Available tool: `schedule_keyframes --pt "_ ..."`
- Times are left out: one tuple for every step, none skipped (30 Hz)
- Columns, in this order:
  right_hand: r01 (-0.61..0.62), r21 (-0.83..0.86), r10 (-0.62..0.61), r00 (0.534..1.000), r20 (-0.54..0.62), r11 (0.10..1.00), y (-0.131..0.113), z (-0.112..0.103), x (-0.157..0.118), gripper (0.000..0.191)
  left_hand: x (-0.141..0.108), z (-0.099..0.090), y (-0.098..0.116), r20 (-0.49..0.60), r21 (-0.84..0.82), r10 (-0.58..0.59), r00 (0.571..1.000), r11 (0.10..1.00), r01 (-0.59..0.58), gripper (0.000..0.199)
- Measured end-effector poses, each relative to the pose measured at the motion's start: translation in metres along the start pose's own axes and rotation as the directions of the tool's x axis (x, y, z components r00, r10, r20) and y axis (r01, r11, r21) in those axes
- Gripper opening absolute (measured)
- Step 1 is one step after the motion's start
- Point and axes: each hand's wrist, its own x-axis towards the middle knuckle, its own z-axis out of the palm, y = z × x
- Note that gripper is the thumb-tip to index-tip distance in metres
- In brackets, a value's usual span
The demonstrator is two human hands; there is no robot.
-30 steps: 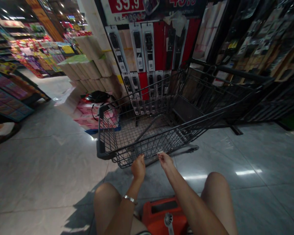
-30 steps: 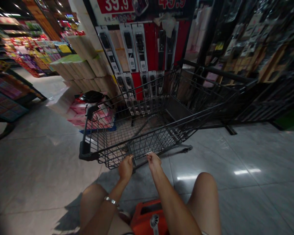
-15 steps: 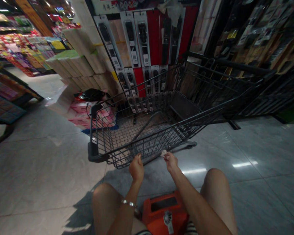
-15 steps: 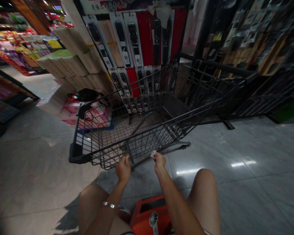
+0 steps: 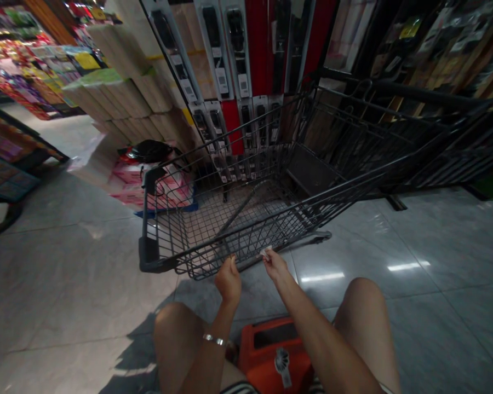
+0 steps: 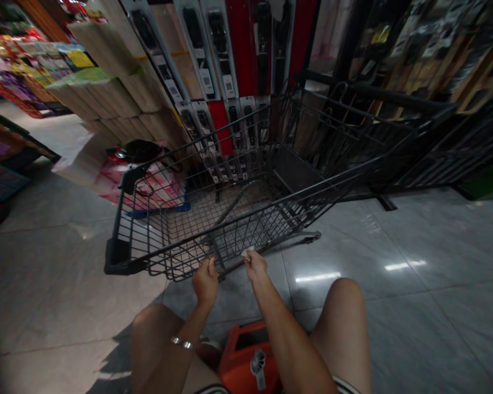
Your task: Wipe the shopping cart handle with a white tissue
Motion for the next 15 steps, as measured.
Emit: schedule_keyframes --pt "-0.003 0.004 0.003 1.0 0.021 1.0 -0.002 0.001 -0.001 0.029 0.0 0.0 0.0 -0.006 -0.017 0.003 1.0 1.0 -0.003 0.027" --pt "-0.003 0.008 0.003 0.999 0.042 1.0 -0.005 0.002 -0.003 0.029 0.0 0.001 0.0 -0.012 -0.037 0.006 1.0 0.999 -0.006 0.027" --pt "-0.003 0.013 0.002 0.998 0.061 1.0 -0.008 0.002 -0.005 0.029 0.0 0.001 0.0 -0.017 -0.058 0.01 1.0 0.998 -0.011 0.027" --pt "-0.001 0.018 0.0 0.997 0.08 1.0 -0.011 0.002 -0.007 0.028 -0.001 0.002 0.0 -0.023 -0.083 0.016 1.0 0.996 -0.018 0.028" --pt "0.002 0.024 -0.004 0.995 0.099 1.0 -0.013 0.002 -0.009 0.026 -0.003 0.003 0.001 -0.031 -0.109 0.023 0.999 0.994 -0.026 0.029" --pt "0.007 0.032 -0.011 0.993 0.12 0.999 -0.016 0.001 -0.012 0.02 -0.006 0.003 0.002 -0.043 -0.138 0.032 0.999 0.99 -0.038 0.03" --pt "0.015 0.042 -0.021 0.99 0.142 0.999 -0.019 0.0 -0.015 0.012 -0.009 0.003 0.003 -0.062 -0.166 0.042 0.997 0.985 -0.052 0.033" --pt "0.026 0.053 -0.034 0.986 0.166 0.998 -0.022 -0.002 -0.019 0.004 -0.014 0.003 0.004 -0.085 -0.193 0.052 0.995 0.979 -0.068 0.036" --pt "0.04 0.065 -0.052 0.98 0.192 0.997 -0.025 -0.004 -0.022 0.005 -0.018 0.003 0.005 -0.112 -0.217 0.062 0.992 0.972 -0.086 0.039" --pt "0.059 0.079 -0.075 0.973 0.218 0.995 -0.029 -0.007 -0.025 0.011 -0.023 0.003 0.007 -0.141 -0.24 0.07 0.987 0.965 -0.102 0.041" --pt "0.08 0.092 -0.101 0.965 0.243 0.993 -0.033 -0.01 -0.028 0.015 -0.026 0.003 0.01 -0.171 -0.259 0.074 0.982 0.959 -0.117 0.043" --pt "0.104 0.103 -0.128 0.955 0.266 0.989 -0.037 -0.013 -0.029 0.016 -0.03 0.003 0.013 -0.199 -0.277 0.075 0.977 0.952 -0.129 0.044" --pt "0.129 0.111 -0.156 0.946 0.284 0.985 -0.041 -0.016 -0.03 0.017 -0.032 0.003 0.016 -0.226 -0.294 0.072 0.971 0.946 -0.139 0.044" --pt "0.154 0.113 -0.181 0.938 0.296 0.982 -0.044 -0.02 -0.031 0.018 -0.033 0.004 0.019 -0.251 -0.311 0.066 0.966 0.939 -0.145 0.044" --pt "0.179 0.109 -0.205 0.931 0.303 0.978 -0.046 -0.023 -0.03 0.017 -0.033 0.004 0.023 -0.274 -0.327 0.057 0.96 0.933 -0.149 0.044"
